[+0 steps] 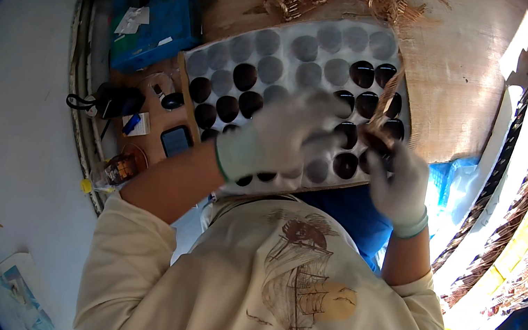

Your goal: The person picks up dark lenses from a tray and fits them into gold-colored frames one by one. They handle each lens and frame with gloved hands, aligning and pressing the lens into the frame, then placing the assembled unit aside. The process repeats across multiple units.

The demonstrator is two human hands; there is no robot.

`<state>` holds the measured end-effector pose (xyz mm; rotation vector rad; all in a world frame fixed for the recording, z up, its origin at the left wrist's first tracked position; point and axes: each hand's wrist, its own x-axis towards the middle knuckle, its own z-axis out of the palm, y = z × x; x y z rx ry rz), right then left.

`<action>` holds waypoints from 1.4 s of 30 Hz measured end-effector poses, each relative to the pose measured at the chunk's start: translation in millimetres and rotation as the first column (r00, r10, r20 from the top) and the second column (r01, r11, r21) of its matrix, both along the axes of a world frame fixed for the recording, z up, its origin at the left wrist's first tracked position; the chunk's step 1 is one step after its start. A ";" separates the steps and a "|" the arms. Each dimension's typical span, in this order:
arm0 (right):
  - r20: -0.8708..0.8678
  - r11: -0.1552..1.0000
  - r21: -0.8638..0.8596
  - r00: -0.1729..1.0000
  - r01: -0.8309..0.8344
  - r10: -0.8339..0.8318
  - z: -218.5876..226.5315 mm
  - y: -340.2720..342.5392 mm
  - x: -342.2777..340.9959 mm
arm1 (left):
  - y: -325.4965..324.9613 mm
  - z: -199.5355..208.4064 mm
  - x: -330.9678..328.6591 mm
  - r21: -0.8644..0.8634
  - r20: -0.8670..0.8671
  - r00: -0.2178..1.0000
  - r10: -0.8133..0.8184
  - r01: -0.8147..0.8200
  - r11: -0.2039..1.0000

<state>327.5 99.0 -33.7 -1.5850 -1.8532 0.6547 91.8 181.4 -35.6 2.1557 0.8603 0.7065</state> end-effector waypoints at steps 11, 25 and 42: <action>0.416 0.942 0.052 0.850 0.332 -0.323 -99.9 88.4 125.7 | 203.4 -110.8 -45.3 -0.428 -0.281 0.754 0.594 -0.652 0.626; 0.313 0.956 -0.149 0.929 0.254 -0.197 -91.7 295.3 40.1 | 193.9 -91.6 -36.4 -0.428 -0.226 0.706 0.671 -0.691 0.583; 0.070 0.964 -0.189 0.982 0.186 -0.175 -107.1 327.3 -15.1 | 212.5 -105.6 -91.1 -0.357 -0.429 0.735 0.525 -0.672 0.649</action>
